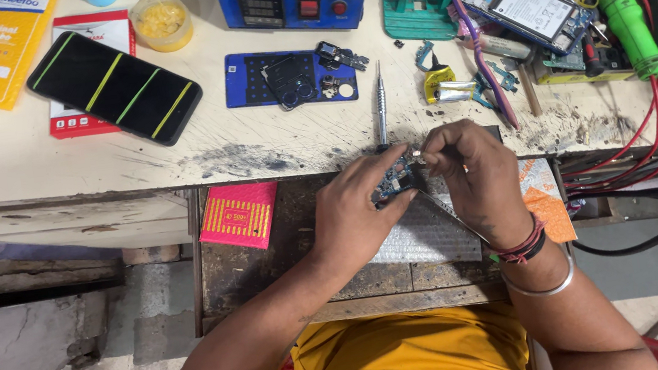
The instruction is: The person disassembles a smartphone at a repair workbench, lifting out the battery and separating the main board from the housing. They use a screwdriver and tweezers to pry and reposition small internal components, then continue working on the exposed board with their fingers.
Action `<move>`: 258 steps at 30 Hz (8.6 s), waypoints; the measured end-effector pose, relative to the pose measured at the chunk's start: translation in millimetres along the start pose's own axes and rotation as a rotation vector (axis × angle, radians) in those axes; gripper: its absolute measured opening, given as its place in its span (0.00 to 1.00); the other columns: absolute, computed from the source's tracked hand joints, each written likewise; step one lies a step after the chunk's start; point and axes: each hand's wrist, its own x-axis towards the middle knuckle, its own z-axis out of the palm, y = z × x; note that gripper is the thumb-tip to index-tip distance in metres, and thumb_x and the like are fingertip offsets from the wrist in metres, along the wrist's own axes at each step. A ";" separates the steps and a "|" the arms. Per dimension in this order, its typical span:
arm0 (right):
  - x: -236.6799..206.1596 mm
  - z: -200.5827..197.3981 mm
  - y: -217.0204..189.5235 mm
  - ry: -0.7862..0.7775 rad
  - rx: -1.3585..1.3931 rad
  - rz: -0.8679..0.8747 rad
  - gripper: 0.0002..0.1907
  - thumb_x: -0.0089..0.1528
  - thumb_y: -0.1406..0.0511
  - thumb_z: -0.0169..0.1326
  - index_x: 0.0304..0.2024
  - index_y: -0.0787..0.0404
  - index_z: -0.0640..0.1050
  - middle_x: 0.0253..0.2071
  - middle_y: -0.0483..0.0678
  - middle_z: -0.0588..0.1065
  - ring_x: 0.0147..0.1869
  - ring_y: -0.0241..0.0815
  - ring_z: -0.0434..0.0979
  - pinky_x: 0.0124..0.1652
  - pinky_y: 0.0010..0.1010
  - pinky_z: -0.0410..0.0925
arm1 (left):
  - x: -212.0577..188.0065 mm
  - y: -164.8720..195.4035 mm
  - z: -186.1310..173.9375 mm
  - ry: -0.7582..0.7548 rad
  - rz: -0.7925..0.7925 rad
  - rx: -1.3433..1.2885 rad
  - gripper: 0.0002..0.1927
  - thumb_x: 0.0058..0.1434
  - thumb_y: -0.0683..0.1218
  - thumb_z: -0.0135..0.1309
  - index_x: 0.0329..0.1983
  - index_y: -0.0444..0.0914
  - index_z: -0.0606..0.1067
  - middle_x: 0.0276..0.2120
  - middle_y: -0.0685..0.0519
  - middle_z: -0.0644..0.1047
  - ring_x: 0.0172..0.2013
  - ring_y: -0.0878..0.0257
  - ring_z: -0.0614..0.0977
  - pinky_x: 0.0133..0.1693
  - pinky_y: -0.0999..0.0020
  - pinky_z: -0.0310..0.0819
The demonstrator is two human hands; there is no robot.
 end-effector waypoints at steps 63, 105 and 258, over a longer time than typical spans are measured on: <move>-31.1 -3.6 30.3 -0.048 0.629 0.324 0.12 0.65 0.67 0.59 0.50 0.66 0.78 0.38 0.44 0.79 0.38 0.28 0.77 0.39 0.20 0.71 | -9.0 -16.0 11.0 -0.073 -0.318 -0.698 0.22 0.68 0.40 0.59 0.62 0.32 0.67 0.42 0.50 0.82 0.45 0.67 0.84 0.46 0.74 0.80; -29.8 -8.1 32.9 -0.028 0.699 0.469 0.15 0.67 0.69 0.60 0.55 0.68 0.80 0.39 0.43 0.80 0.40 0.28 0.78 0.41 0.20 0.72 | -11.6 -18.2 9.9 -0.195 -0.368 -0.924 0.36 0.58 0.38 0.69 0.68 0.32 0.67 0.49 0.48 0.82 0.49 0.65 0.84 0.52 0.70 0.82; -26.5 -7.7 7.3 -0.055 0.134 -0.002 0.08 0.53 0.71 0.62 0.35 0.64 0.80 0.32 0.51 0.78 0.33 0.45 0.81 0.33 0.29 0.70 | -10.6 -3.4 4.9 -0.277 0.010 -0.344 0.38 0.44 0.46 0.76 0.61 0.45 0.76 0.65 0.51 0.74 0.65 0.57 0.78 0.64 0.61 0.75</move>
